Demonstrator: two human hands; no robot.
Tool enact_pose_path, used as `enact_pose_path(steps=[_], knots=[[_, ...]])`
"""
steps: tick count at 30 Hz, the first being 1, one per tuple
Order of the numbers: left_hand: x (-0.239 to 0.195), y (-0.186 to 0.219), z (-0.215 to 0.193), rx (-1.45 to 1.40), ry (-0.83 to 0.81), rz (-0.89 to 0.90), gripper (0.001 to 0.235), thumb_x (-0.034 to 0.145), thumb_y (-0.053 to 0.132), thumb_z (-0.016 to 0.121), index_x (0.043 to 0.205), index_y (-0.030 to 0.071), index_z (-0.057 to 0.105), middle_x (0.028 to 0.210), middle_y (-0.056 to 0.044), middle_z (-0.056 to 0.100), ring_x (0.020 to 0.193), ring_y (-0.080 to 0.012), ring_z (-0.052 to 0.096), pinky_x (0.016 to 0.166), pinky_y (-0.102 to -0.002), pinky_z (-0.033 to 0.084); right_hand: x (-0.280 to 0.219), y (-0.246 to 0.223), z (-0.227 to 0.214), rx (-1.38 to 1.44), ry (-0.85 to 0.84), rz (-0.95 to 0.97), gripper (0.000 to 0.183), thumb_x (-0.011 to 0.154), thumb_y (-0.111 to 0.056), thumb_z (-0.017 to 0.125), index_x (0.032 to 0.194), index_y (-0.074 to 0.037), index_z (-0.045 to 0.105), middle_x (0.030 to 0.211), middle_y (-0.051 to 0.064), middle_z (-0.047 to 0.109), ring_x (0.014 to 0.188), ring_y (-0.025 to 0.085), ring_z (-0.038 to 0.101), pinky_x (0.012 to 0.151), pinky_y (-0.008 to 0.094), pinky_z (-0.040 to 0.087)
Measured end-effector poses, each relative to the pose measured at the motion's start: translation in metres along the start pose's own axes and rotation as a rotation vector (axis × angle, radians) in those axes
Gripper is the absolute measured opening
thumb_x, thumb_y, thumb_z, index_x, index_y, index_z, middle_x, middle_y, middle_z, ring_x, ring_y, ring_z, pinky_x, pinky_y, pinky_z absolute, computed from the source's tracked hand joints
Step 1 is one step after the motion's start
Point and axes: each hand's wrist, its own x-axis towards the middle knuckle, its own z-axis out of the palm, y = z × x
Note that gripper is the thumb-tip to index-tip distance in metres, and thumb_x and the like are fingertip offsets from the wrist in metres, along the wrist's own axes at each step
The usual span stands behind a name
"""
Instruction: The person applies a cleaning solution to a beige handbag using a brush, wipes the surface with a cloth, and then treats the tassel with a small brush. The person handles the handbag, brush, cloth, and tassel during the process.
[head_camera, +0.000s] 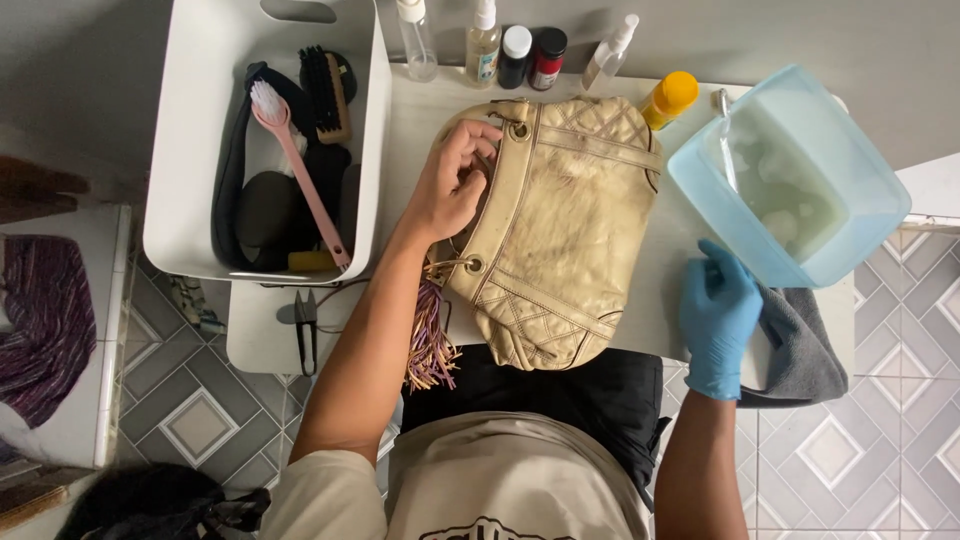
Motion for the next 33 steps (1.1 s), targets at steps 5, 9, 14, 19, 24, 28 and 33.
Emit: enact_pose_path(steps=[5, 9, 14, 19, 24, 28, 33], knots=[[0.001, 0.003, -0.002, 0.026, -0.002, 0.006, 0.049, 0.082, -0.003, 0.041, 0.129, 0.004, 0.05, 0.094, -0.02, 0.06, 0.074, -0.0314, 0.066, 0.066, -0.04, 0.052, -0.002, -0.087, 0.026, 0.327, -0.221, -0.354, 0.072, 0.099, -0.028, 0.063, 0.158, 0.002, 0.034, 0.156, 0.037, 0.033, 0.143, 0.056, 0.032, 0.117, 0.064, 0.029], [0.0, -0.002, 0.001, 0.042, 0.009, 0.004, 0.049, 0.081, -0.004, 0.041, 0.129, 0.004, 0.051, 0.094, -0.022, 0.063, 0.074, -0.0332, 0.068, 0.064, -0.041, 0.053, -0.009, -0.101, 0.042, 0.028, -0.262, -0.377, 0.081, 0.094, -0.045, 0.067, 0.156, -0.001, 0.04, 0.16, 0.034, 0.031, 0.148, 0.054, 0.023, 0.12, 0.063, 0.019], [0.001, -0.007, -0.001, 0.017, -0.005, 0.043, 0.049, 0.084, -0.002, 0.042, 0.13, 0.008, 0.052, 0.092, -0.018, 0.061, 0.075, -0.0342, 0.07, 0.065, -0.04, 0.054, -0.009, -0.095, 0.044, 0.069, -0.28, -0.373, 0.075, 0.097, -0.039, 0.066, 0.157, -0.001, 0.041, 0.162, 0.031, 0.029, 0.149, 0.051, 0.021, 0.121, 0.062, 0.019], [-0.001, -0.006, -0.001, 0.018, 0.017, 0.049, 0.046, 0.084, -0.003, 0.044, 0.129, 0.007, 0.052, 0.092, -0.019, 0.063, 0.073, -0.0357, 0.07, 0.064, -0.041, 0.054, -0.01, -0.091, 0.047, 0.093, -0.286, -0.362, 0.075, 0.097, -0.039, 0.065, 0.158, -0.002, 0.041, 0.163, 0.03, 0.029, 0.15, 0.05, 0.02, 0.121, 0.06, 0.018], [-0.004, -0.01, 0.0, 0.025, 0.035, 0.046, 0.045, 0.084, -0.001, 0.045, 0.127, 0.01, 0.053, 0.093, -0.017, 0.064, 0.074, -0.0353, 0.071, 0.064, -0.041, 0.055, -0.01, -0.085, 0.049, 0.082, -0.296, -0.353, 0.077, 0.095, -0.038, 0.069, 0.159, -0.005, 0.041, 0.165, 0.027, 0.027, 0.151, 0.046, 0.019, 0.122, 0.058, 0.017], [-0.003, -0.007, 0.001, 0.026, 0.046, 0.034, 0.049, 0.082, -0.001, 0.044, 0.127, 0.013, 0.054, 0.092, -0.014, 0.066, 0.076, -0.0335, 0.072, 0.066, -0.04, 0.057, -0.01, -0.089, 0.049, 0.101, -0.289, -0.336, 0.075, 0.098, -0.04, 0.065, 0.16, -0.005, 0.041, 0.165, 0.026, 0.027, 0.152, 0.044, 0.018, 0.123, 0.056, 0.016], [-0.006, 0.016, 0.0, 0.103, 0.084, 0.01, 0.047, 0.08, -0.003, 0.045, 0.126, 0.01, 0.053, 0.092, -0.019, 0.068, 0.075, -0.0401, 0.072, 0.064, -0.045, 0.057, -0.013, -0.099, 0.043, 0.119, -0.29, -0.314, 0.073, 0.098, -0.038, 0.065, 0.157, -0.002, 0.043, 0.164, 0.027, 0.028, 0.152, 0.043, 0.019, 0.124, 0.053, 0.014]])
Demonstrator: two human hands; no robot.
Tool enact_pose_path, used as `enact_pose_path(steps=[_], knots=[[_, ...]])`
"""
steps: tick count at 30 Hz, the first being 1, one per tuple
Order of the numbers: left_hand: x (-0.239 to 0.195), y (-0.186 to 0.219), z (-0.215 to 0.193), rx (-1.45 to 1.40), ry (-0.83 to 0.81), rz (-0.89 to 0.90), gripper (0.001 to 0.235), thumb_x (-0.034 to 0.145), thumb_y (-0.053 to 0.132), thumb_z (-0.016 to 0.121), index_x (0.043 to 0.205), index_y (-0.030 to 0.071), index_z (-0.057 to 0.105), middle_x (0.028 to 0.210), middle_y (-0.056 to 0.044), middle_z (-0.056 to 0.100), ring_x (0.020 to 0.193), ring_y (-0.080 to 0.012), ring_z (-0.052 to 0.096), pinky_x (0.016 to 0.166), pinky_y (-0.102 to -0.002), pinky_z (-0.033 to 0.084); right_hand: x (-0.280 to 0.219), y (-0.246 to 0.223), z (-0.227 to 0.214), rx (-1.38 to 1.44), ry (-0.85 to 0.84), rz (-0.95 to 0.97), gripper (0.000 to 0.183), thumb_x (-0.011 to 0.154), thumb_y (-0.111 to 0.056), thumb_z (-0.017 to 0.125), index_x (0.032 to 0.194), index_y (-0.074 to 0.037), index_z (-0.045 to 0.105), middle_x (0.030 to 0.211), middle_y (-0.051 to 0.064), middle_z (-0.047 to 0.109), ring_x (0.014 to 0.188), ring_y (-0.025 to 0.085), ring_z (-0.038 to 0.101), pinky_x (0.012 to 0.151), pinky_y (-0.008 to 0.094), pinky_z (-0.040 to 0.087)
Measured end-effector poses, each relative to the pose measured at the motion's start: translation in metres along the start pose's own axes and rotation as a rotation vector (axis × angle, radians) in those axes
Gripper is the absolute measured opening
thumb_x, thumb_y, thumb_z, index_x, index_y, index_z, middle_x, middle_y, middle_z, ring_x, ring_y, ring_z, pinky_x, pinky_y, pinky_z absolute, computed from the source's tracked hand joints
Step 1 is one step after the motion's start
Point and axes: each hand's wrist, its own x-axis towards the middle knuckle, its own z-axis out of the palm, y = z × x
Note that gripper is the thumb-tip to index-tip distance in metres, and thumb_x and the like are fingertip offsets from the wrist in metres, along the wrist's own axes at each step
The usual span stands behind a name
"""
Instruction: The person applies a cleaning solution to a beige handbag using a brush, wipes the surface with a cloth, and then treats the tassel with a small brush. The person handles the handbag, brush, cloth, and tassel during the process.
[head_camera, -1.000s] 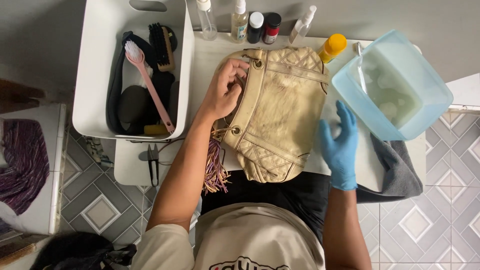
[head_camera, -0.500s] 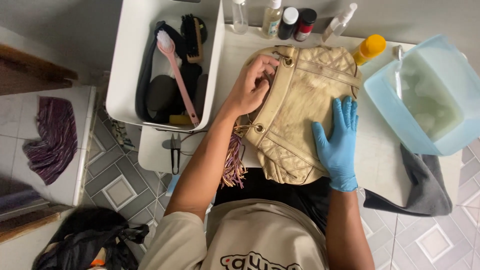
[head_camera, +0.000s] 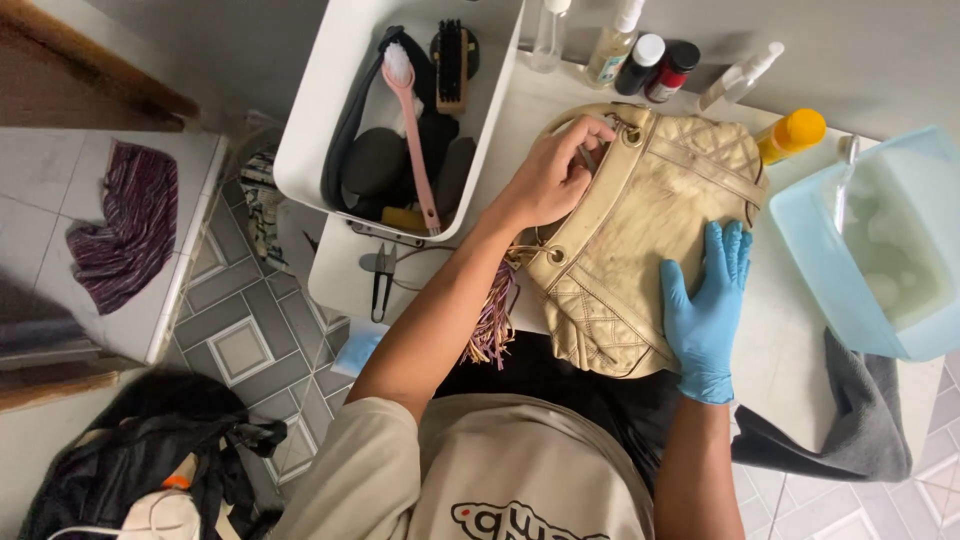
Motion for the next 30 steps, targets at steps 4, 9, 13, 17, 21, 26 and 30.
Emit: enact_pose_path(steps=[4, 9, 13, 17, 21, 26, 30], knots=[[0.003, 0.012, -0.007, 0.19, -0.06, -0.064, 0.044, 0.084, -0.001, 0.046, 0.126, 0.011, 0.049, 0.101, -0.024, 0.071, 0.087, -0.0457, 0.073, 0.074, -0.052, 0.059, 0.0, 0.006, 0.004, -0.001, 0.014, 0.011, 0.073, 0.099, -0.041, 0.064, 0.157, -0.001, 0.044, 0.164, 0.027, 0.029, 0.152, 0.041, 0.02, 0.124, 0.05, 0.014], [-0.037, 0.142, -0.036, 0.375, -0.151, -0.043, 0.035, 0.097, 0.006, 0.05, 0.132, 0.011, 0.042, 0.125, -0.031, 0.067, 0.109, -0.0436, 0.073, 0.089, -0.055, 0.061, -0.005, 0.006, 0.002, 0.014, 0.007, 0.031, 0.074, 0.1, -0.045, 0.063, 0.158, -0.003, 0.043, 0.165, 0.024, 0.029, 0.153, 0.036, 0.018, 0.125, 0.046, 0.013], [-0.096, 0.186, -0.065, 0.427, -0.122, 0.071, 0.016, 0.098, 0.01, 0.055, 0.113, 0.005, 0.056, 0.093, -0.024, 0.07, 0.081, -0.0412, 0.074, 0.069, -0.05, 0.058, 0.002, -0.007, 0.0, 0.043, 0.012, 0.051, 0.069, 0.099, -0.036, 0.061, 0.156, -0.002, 0.044, 0.165, 0.024, 0.029, 0.153, 0.038, 0.018, 0.126, 0.047, 0.013], [-0.185, 0.152, -0.095, 0.81, 0.006, -0.363, 0.017, 0.087, 0.029, 0.076, 0.091, 0.015, 0.067, 0.074, -0.007, 0.073, 0.065, -0.0266, 0.073, 0.062, -0.039, 0.057, -0.003, -0.007, 0.001, 0.081, 0.046, 0.063, 0.066, 0.096, -0.028, 0.065, 0.155, -0.003, 0.047, 0.164, 0.022, 0.032, 0.152, 0.039, 0.019, 0.125, 0.049, 0.014], [-0.218, 0.127, -0.102, 1.067, 0.236, -0.565, 0.06, 0.081, 0.042, 0.082, 0.125, 0.007, 0.063, 0.104, -0.013, 0.069, 0.083, -0.0309, 0.071, 0.07, -0.047, 0.056, -0.003, -0.005, 0.001, 0.056, 0.059, 0.022, 0.065, 0.096, -0.024, 0.068, 0.153, -0.001, 0.049, 0.162, 0.025, 0.033, 0.151, 0.04, 0.021, 0.125, 0.05, 0.017], [-0.223, 0.103, -0.099, 1.025, 0.264, -0.65, 0.078, 0.082, 0.05, 0.079, 0.134, -0.006, 0.062, 0.122, -0.022, 0.057, 0.103, -0.0443, 0.063, 0.082, -0.056, 0.054, -0.002, -0.006, 0.001, 0.066, 0.059, 0.019, 0.063, 0.097, -0.024, 0.067, 0.153, -0.001, 0.05, 0.162, 0.024, 0.034, 0.151, 0.041, 0.021, 0.125, 0.05, 0.017], [-0.228, 0.085, -0.102, 1.048, 0.299, -0.647, 0.069, 0.083, 0.044, 0.08, 0.129, -0.003, 0.063, 0.118, -0.018, 0.057, 0.101, -0.0427, 0.064, 0.082, -0.055, 0.053, -0.003, -0.003, 0.002, 0.075, 0.055, 0.019, 0.062, 0.098, -0.024, 0.067, 0.153, -0.001, 0.05, 0.162, 0.024, 0.034, 0.151, 0.04, 0.021, 0.124, 0.051, 0.017]])
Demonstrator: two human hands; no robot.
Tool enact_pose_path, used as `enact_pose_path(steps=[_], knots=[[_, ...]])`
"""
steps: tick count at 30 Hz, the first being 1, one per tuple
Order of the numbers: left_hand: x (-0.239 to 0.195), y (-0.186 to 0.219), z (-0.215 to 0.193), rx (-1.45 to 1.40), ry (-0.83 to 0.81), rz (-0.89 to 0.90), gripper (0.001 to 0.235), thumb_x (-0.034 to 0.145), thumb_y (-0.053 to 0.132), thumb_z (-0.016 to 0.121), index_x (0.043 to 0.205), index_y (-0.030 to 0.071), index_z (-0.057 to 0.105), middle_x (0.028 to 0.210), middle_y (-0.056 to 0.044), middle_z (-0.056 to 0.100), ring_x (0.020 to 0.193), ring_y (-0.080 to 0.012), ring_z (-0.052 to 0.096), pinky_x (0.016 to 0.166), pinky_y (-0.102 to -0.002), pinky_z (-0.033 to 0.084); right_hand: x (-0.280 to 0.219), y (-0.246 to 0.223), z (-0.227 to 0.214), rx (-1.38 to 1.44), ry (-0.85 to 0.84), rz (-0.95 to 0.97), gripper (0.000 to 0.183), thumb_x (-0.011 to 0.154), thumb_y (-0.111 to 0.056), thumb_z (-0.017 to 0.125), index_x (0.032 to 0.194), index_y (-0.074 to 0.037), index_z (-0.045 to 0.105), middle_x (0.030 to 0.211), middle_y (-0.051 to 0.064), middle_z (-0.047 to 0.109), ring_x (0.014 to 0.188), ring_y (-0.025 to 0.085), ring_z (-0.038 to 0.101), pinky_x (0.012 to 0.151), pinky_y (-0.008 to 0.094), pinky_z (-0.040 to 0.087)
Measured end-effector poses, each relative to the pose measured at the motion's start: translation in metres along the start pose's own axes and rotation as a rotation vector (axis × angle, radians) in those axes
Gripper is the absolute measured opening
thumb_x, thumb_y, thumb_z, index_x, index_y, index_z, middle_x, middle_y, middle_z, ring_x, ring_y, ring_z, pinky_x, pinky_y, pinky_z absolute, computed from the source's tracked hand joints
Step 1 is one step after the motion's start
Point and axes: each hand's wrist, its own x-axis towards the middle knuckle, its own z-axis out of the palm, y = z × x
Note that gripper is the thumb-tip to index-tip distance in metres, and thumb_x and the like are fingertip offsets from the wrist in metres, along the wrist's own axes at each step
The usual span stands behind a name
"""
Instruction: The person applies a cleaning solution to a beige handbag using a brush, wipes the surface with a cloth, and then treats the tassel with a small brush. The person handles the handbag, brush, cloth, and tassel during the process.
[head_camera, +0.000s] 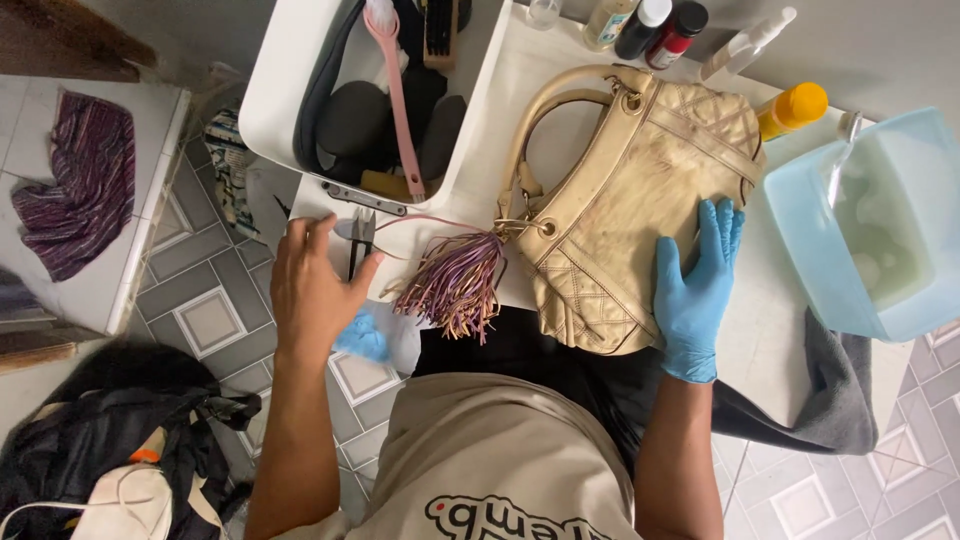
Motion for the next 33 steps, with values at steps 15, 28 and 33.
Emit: enact_pose_path(steps=[15, 28, 33], knots=[[-0.004, -0.024, -0.001, -0.117, -0.208, -0.149, 0.023, 0.088, 0.036, 0.073, 0.089, 0.014, 0.068, 0.077, -0.005, 0.067, 0.08, -0.0365, 0.072, 0.068, -0.05, 0.056, -0.001, 0.003, 0.001, 0.009, 0.008, 0.001, 0.061, 0.099, -0.025, 0.067, 0.153, -0.001, 0.05, 0.162, 0.022, 0.034, 0.151, 0.037, 0.021, 0.124, 0.05, 0.019], [-0.025, 0.009, -0.045, -0.602, -0.193, -0.02, 0.016, 0.085, 0.021, 0.08, 0.087, 0.009, 0.07, 0.062, -0.008, 0.067, 0.063, -0.0189, 0.066, 0.066, -0.033, 0.054, -0.002, -0.012, -0.003, 0.005, -0.004, 0.032, 0.059, 0.101, -0.021, 0.065, 0.154, -0.001, 0.048, 0.162, 0.023, 0.032, 0.151, 0.037, 0.02, 0.124, 0.051, 0.019], [-0.019, 0.077, -0.016, -0.996, -0.307, 0.172, 0.011, 0.084, 0.01, 0.079, 0.086, 0.003, 0.071, 0.066, -0.014, 0.073, 0.062, -0.0176, 0.067, 0.06, -0.033, 0.057, -0.023, -0.049, -0.013, 0.084, 0.137, -0.121, 0.046, 0.097, -0.007, 0.067, 0.142, -0.001, 0.059, 0.151, 0.026, 0.045, 0.142, 0.044, 0.04, 0.116, 0.057, 0.034]])
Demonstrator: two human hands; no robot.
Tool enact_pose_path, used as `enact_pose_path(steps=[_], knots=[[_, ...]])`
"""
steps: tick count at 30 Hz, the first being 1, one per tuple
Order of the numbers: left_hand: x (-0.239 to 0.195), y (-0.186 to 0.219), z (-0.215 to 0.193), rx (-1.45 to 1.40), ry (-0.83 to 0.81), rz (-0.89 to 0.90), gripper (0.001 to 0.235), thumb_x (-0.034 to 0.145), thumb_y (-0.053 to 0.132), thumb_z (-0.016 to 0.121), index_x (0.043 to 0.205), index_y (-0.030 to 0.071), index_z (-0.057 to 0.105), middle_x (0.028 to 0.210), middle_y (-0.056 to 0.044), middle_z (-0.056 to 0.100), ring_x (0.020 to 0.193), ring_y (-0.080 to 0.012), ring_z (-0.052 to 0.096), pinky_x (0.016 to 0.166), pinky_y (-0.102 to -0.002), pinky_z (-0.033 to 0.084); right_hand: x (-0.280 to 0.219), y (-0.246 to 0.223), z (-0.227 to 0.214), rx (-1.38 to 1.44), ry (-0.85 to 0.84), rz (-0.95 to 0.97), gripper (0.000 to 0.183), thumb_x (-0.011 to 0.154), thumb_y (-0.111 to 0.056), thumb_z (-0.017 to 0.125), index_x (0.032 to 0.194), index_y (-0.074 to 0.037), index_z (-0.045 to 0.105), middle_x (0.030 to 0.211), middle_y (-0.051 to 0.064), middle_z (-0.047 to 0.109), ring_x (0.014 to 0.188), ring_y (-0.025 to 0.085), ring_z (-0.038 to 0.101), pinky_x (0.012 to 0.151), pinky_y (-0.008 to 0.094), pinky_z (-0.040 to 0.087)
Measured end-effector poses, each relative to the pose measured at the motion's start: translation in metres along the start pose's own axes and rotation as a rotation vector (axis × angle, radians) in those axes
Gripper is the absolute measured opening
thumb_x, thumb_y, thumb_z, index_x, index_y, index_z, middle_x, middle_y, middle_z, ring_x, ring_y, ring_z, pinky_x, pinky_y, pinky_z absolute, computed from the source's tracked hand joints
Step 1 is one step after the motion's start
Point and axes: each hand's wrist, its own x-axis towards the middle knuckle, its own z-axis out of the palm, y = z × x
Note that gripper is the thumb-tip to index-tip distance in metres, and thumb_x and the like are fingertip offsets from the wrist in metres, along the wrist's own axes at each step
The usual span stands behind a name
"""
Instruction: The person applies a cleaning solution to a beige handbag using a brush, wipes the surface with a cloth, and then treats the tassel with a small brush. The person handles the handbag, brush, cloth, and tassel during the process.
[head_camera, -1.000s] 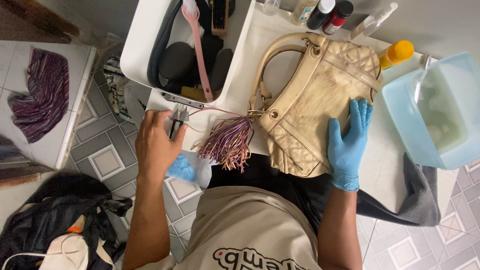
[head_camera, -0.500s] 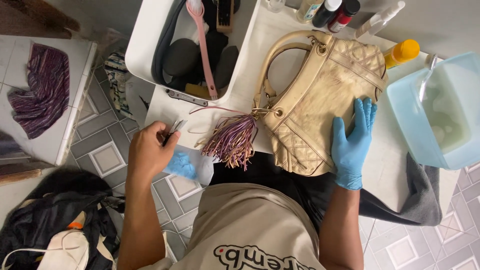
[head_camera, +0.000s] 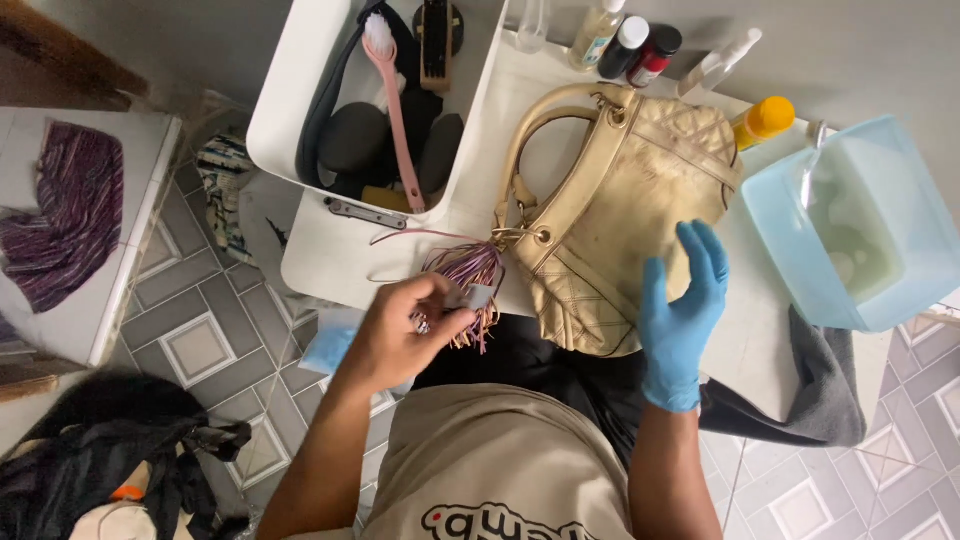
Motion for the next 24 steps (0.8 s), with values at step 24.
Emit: enact_pose_path(steps=[24], knots=[[0.035, 0.051, 0.081, -0.116, -0.333, 0.108, 0.028, 0.105, 0.016, 0.049, 0.085, 0.001, 0.061, 0.061, -0.012, 0.062, 0.057, -0.0216, 0.062, 0.05, -0.033, 0.053, -0.026, -0.037, -0.025, 0.862, -0.053, 0.297, 0.008, 0.095, 0.001, 0.063, 0.101, 0.003, 0.068, 0.082, 0.018, 0.073, 0.077, 0.018, 0.07, 0.085, 0.032, 0.056]])
